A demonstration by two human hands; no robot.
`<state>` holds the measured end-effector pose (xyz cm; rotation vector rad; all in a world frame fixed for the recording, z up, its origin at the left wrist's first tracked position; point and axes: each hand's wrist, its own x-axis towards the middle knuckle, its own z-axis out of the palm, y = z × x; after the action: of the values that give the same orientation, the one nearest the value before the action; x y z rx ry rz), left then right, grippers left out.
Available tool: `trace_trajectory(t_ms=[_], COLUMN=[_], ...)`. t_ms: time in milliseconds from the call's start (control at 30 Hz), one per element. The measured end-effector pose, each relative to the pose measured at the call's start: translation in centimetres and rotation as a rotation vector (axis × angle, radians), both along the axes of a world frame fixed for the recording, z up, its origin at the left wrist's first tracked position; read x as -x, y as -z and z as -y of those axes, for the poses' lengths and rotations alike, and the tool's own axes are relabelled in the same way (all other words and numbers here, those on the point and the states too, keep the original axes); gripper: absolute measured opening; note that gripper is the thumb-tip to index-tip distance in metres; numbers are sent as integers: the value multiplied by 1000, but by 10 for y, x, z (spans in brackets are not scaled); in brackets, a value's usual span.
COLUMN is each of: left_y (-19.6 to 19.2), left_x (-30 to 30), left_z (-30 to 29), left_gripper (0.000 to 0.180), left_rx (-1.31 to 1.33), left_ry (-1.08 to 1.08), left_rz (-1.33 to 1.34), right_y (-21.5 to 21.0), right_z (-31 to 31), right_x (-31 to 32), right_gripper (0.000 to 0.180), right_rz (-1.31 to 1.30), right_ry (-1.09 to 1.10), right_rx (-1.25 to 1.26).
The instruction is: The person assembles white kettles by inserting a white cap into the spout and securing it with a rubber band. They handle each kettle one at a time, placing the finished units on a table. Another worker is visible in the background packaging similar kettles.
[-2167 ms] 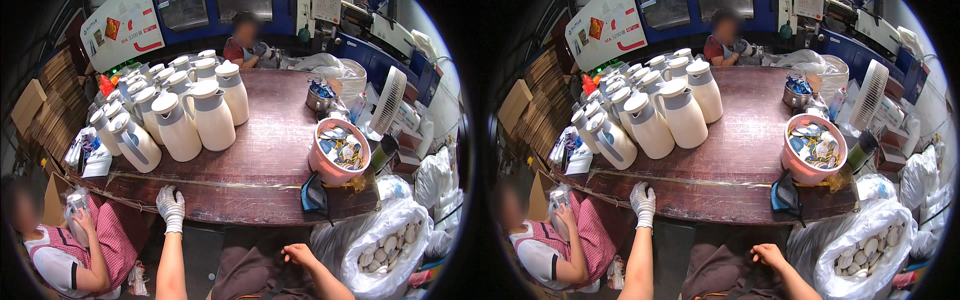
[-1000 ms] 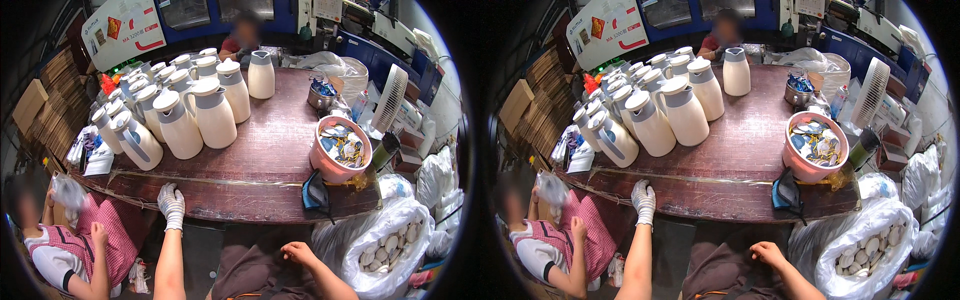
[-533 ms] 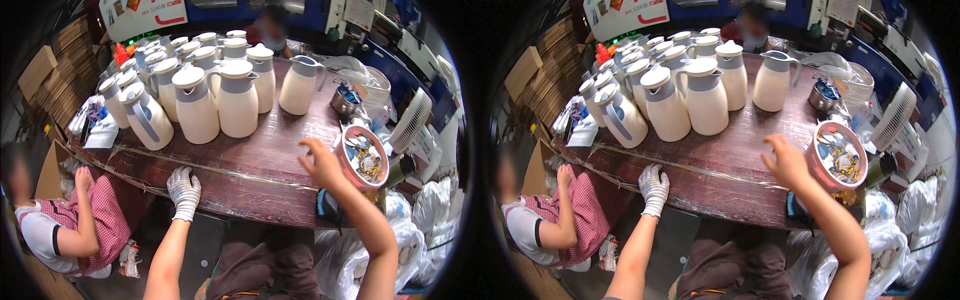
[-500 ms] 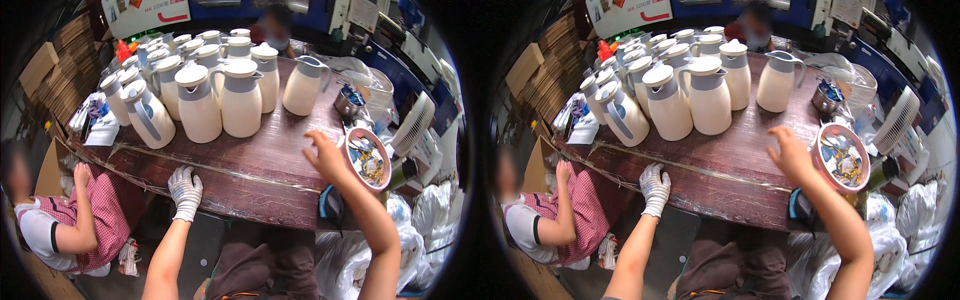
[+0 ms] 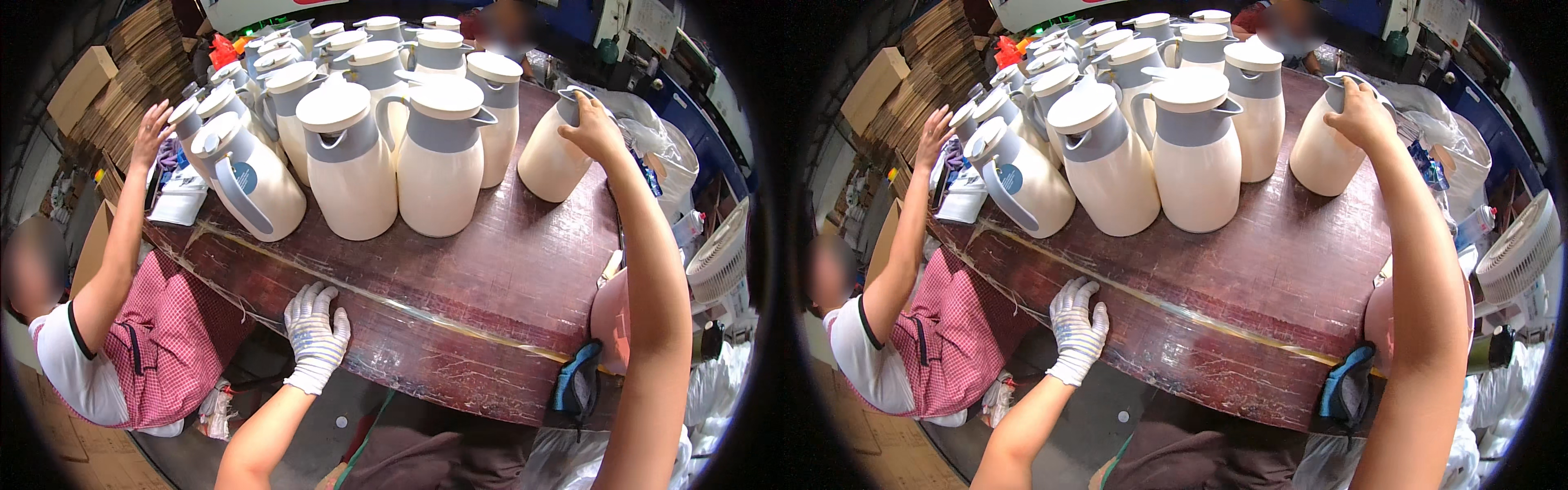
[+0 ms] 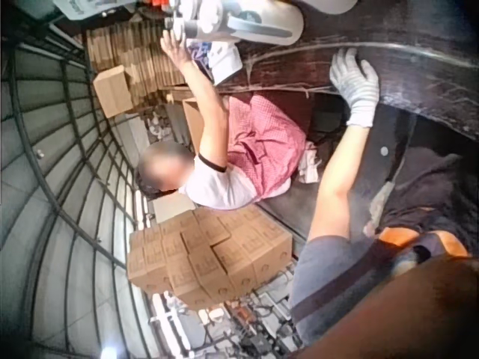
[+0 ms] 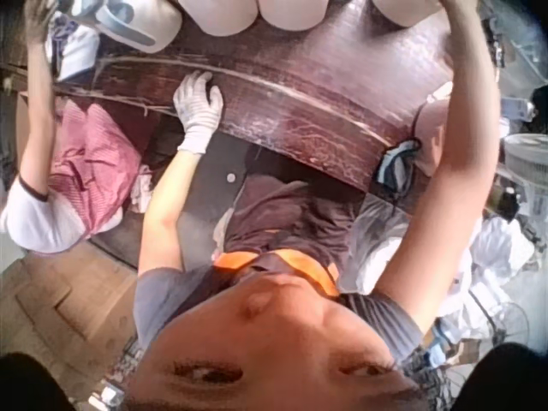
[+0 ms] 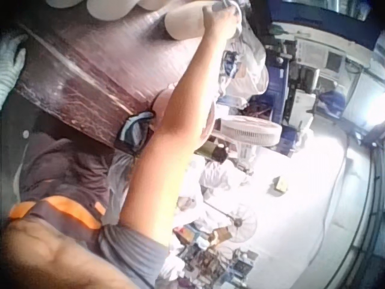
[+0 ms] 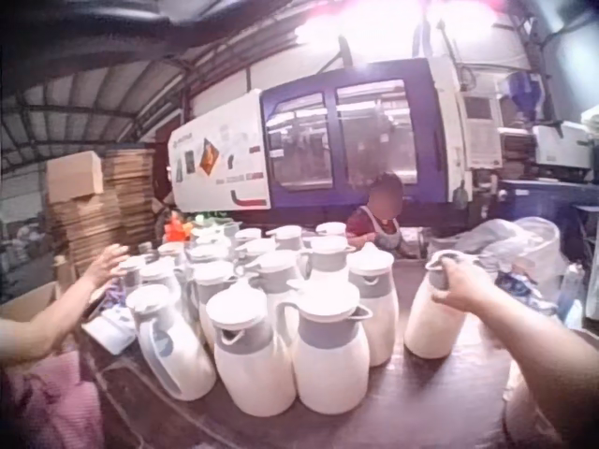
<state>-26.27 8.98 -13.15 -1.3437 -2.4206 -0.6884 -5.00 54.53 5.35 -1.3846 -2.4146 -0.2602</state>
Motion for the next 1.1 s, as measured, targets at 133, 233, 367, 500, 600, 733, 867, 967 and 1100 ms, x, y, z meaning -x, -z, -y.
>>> trace_trajectory(t_ms=[133,233,367,500,600,733,867,967,1100], left_y=[5,7,3,-85,-142,-109,-79,-98,-108], left_x=[2,2,10,-89,-157,-190,-189,-205,-241], left_z=[-1,-2,8,28,44,74,113,125,129], left_gripper=[36,36,43,62,63,36,36,34,33], left_rx=[-17,-44,-29,-284,-49,199,15,167,400], left_ry=[6,13,46,570,928,1008,686,753,815], left_rz=[-1,-14,95,738,951,1424,1682,1257,1196], right_y=[1,-3,-8,-23,-11,32,101,139,156], right_z=[41,81,205,364,436,472,448,459,466], right_x=[-26,-60,-120,-193,-228,-279,-449,-588,-569], right_gripper=[60,61,51,56,57,58,48,50,50], right_rz=[-149,-156,-304,-302,-219,-214,-257,173,-50], right_ry=[70,10,-359,-707,-889,-757,26,774,847], right_rx=[-34,-13,-157,-22,210,343,170,251,322])
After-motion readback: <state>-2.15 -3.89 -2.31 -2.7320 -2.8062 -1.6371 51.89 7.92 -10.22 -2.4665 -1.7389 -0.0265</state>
